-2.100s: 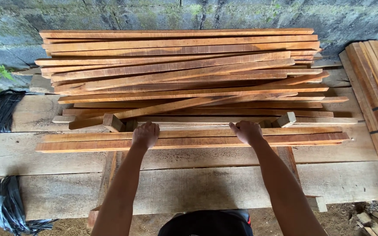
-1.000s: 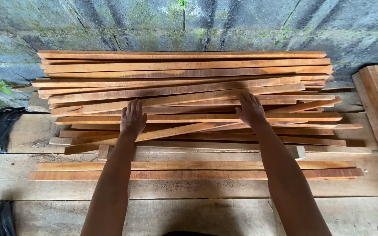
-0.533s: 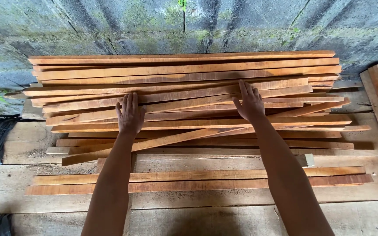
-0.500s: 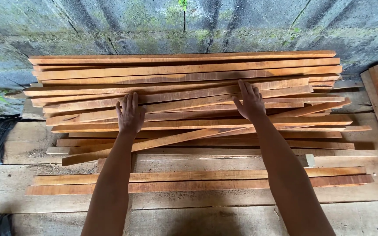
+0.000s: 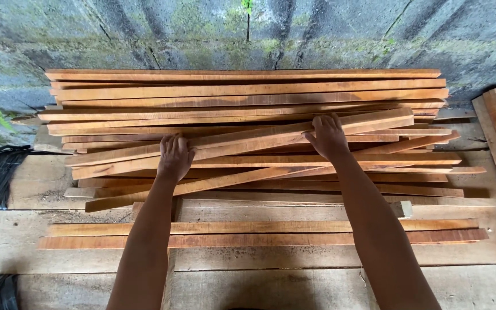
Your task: Organizing and stacking wooden planks on a workbench in a woodworking shop.
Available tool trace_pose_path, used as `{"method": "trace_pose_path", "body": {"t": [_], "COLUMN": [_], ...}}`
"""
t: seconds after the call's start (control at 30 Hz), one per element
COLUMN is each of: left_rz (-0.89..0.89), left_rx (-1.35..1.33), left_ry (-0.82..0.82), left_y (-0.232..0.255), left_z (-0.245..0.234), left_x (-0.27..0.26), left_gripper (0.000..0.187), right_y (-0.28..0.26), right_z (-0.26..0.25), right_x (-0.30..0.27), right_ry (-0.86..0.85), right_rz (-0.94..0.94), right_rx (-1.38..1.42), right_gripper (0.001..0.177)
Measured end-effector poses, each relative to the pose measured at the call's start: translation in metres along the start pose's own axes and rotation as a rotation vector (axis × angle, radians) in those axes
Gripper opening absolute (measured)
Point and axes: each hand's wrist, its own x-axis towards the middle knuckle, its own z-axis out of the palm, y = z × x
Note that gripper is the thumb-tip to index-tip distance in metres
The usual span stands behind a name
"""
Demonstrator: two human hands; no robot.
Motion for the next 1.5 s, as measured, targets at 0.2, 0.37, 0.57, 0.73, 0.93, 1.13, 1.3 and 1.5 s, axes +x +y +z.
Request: {"method": "trace_pose_path", "body": {"t": [0.2,0.37,0.57,0.73,0.93,1.13,1.3,1.5], "left_rz": [0.048,0.092,0.1,0.124,0.042,-0.059,0.102,0.082], "left_rx": [0.226,0.263,0.211,0.113,0.064,0.147,-0.225,-0.151], "left_ry": [-0.053,0.016,0.114,0.181,0.208,-0.091,0.235,0.112], "left_y": [-0.01,0.007,0.014,0.019,0.05,0.056,0.075,0.068], "left_z": [0.008,-0.048,-0.076,-0.095,-0.158,-0.173,-0.221,-0.204], "left_x": [-0.013,-0.011,-0.005,-0.012,-0.039,-0.07,-0.095,-0.128], "left_gripper": [0.058,0.065,0.076,0.045,0.053,0.045,0.067,0.055], "right_y": [0.0,-0.003,0.005,0.02,0.023,-0.001,-0.021,-0.017], "right_z": [-0.013,-0.044,-0.085,-0.113,-0.141,-0.184,-0.193,-0.177], "right_x": [-0.016,-0.037,-0.057,-0.083,-0.128,-0.166,-0.195,-0.214], "right_ry": [-0.096,0.07,0.24,0.369,0.318,0.232,0.338,0.358], "right_rz": [-0.031,-0.087,-0.164,-0.208,-0.213,-0.228,-0.21,-0.26], "right_rx": [-0.111,-0.208,-0.29,-0.316,-0.266,-0.141,0.013,0.004], "right_gripper": [0.052,0.063,0.063,0.024,0.034,0.053,0.06,0.05]}}
